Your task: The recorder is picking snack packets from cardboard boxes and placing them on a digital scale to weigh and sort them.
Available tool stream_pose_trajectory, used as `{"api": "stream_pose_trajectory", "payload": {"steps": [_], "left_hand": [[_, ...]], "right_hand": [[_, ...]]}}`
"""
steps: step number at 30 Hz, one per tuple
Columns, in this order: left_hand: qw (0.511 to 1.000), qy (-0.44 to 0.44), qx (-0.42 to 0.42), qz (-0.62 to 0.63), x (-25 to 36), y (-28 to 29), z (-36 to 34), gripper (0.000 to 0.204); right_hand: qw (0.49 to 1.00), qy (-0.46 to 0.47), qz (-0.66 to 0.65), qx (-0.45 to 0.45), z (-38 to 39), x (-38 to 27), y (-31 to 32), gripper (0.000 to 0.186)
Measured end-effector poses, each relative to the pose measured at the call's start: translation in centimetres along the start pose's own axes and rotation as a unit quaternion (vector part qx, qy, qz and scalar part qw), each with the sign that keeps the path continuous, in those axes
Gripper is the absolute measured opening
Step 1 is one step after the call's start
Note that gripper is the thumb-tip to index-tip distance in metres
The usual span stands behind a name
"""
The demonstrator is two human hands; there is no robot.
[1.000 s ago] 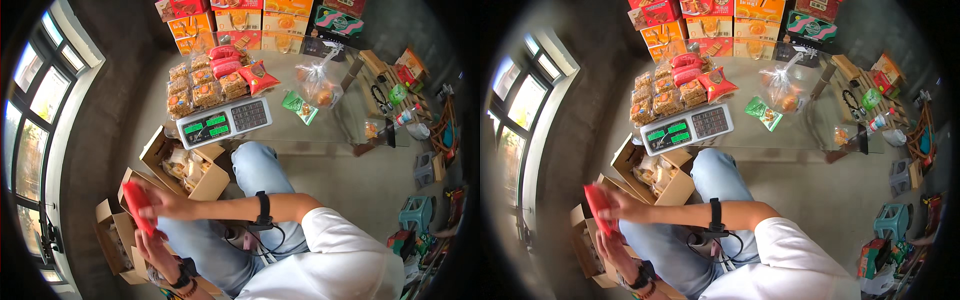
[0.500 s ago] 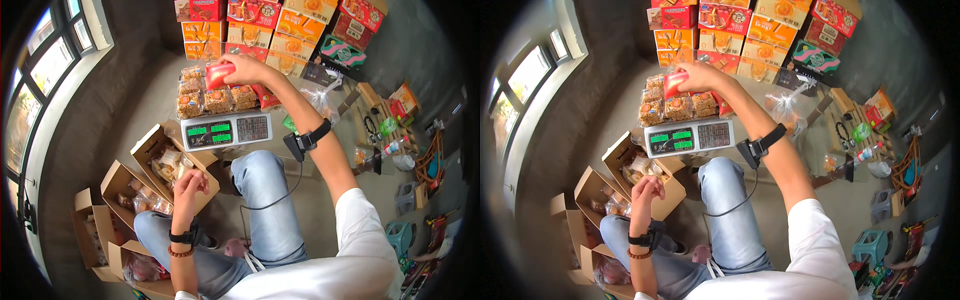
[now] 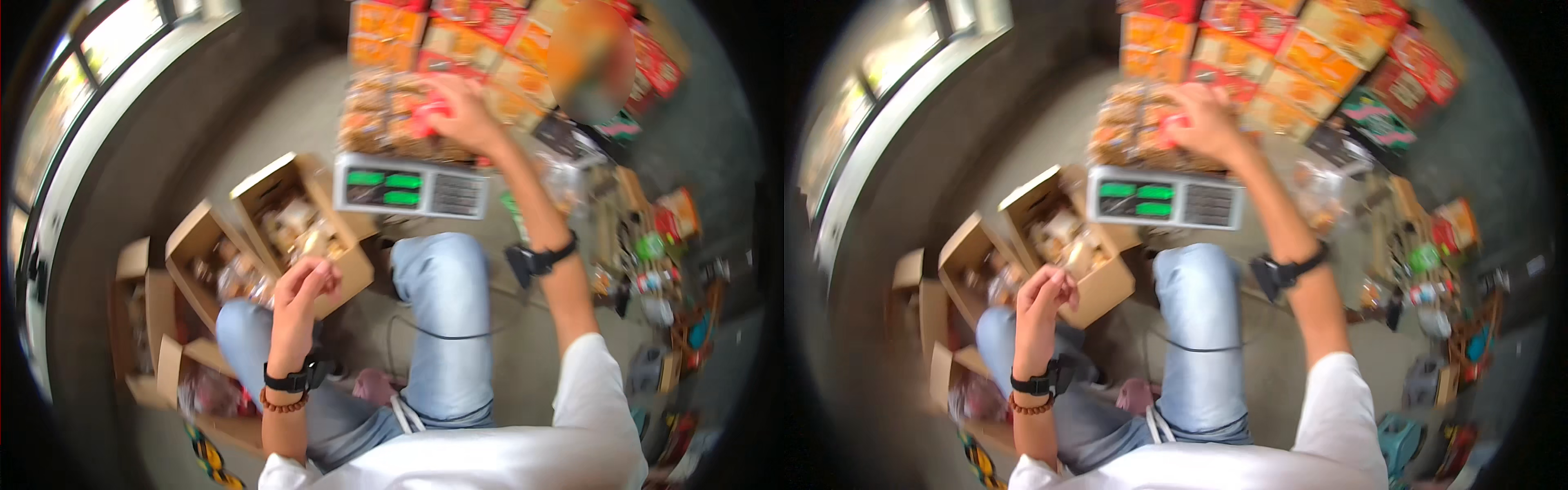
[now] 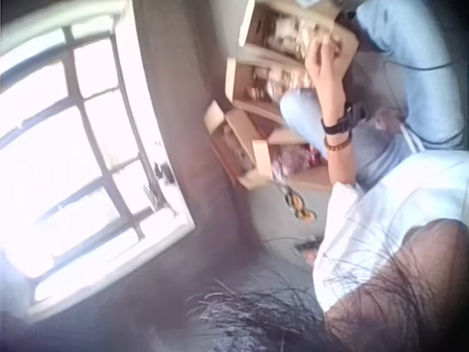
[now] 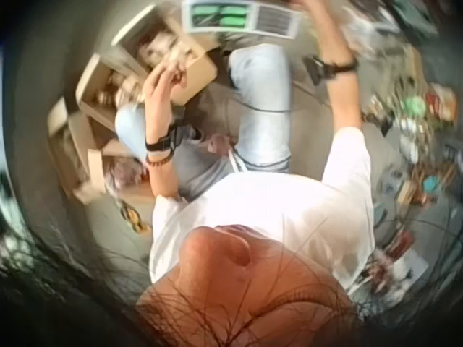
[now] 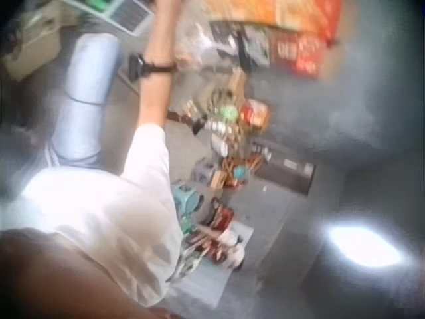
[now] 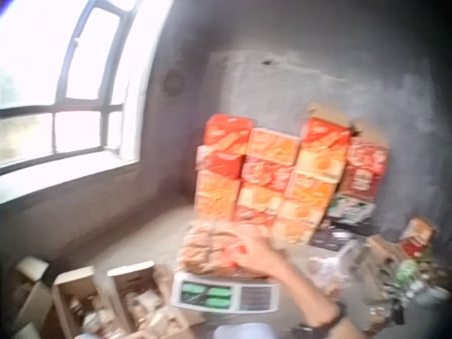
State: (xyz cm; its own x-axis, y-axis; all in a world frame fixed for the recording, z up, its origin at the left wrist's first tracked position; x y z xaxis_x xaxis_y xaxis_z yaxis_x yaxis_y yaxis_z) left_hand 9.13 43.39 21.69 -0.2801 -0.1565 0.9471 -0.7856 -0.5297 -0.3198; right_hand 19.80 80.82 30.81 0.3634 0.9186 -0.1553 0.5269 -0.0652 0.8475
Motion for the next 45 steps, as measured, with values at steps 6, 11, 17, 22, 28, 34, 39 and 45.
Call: {"api": "stream_pose_trajectory", "payload": {"steps": [6, 11, 17, 22, 28, 34, 39, 45], "left_hand": [[0.984, -0.092, 0.127, -0.087, 5.9, 8.4, 9.9, 0.029], [0.936, -0.008, 0.32, -0.146, -3.5, 26.2, 16.4, 0.028], [0.722, 0.346, 0.308, -0.514, -24.5, 40.3, 27.6, 0.033], [0.667, 0.482, 0.265, -0.503, -33.8, 42.8, 32.5, 0.044], [0.596, 0.611, 0.299, -0.427, -39.9, 43.1, 36.6, 0.123], [0.665, 0.549, 0.383, -0.332, -43.1, 43.1, 37.3, 0.119], [0.69, 0.456, 0.557, -0.079, -42.7, 43.8, 37.2, 0.114], [0.791, 0.408, 0.455, 0.017, -37.2, 44.9, 37.2, 0.07]], "right_hand": [[0.923, 0.092, -0.367, -0.071, 1.2, -18.5, -1.2, 0.049], [0.845, 0.109, -0.482, -0.206, 2.6, -27.4, -7.2, 0.044], [0.793, 0.235, -0.481, -0.291, 9.4, -33.3, -15.1, 0.036], [0.826, 0.305, -0.394, -0.262, 10.8, -35.7, -17.4, 0.027], [0.823, 0.277, -0.394, -0.302, 10.3, -35.1, -18.6, 0.024], [0.831, 0.259, -0.417, -0.262, 10.8, -33.8, -19.6, 0.026], [0.839, 0.236, -0.417, -0.257, 10.7, -34.2, -19.6, 0.026], [0.843, 0.243, -0.397, -0.269, 11.1, -35.1, -20.0, 0.032]]}}
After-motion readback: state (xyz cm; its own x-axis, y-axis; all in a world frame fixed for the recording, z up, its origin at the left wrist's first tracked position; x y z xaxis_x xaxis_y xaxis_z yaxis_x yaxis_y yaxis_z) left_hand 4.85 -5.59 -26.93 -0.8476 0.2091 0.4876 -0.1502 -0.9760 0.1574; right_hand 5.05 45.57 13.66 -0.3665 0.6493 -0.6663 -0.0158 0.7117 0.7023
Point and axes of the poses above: each hand's wrist, its own z-axis away from the middle knuckle, its own y-axis out of the back of the hand, x = y × z, the point moved 4 cm from there along -z, towards the middle knuckle, and after that the axes turned 1 degree about -y, right-handed, at the moved point
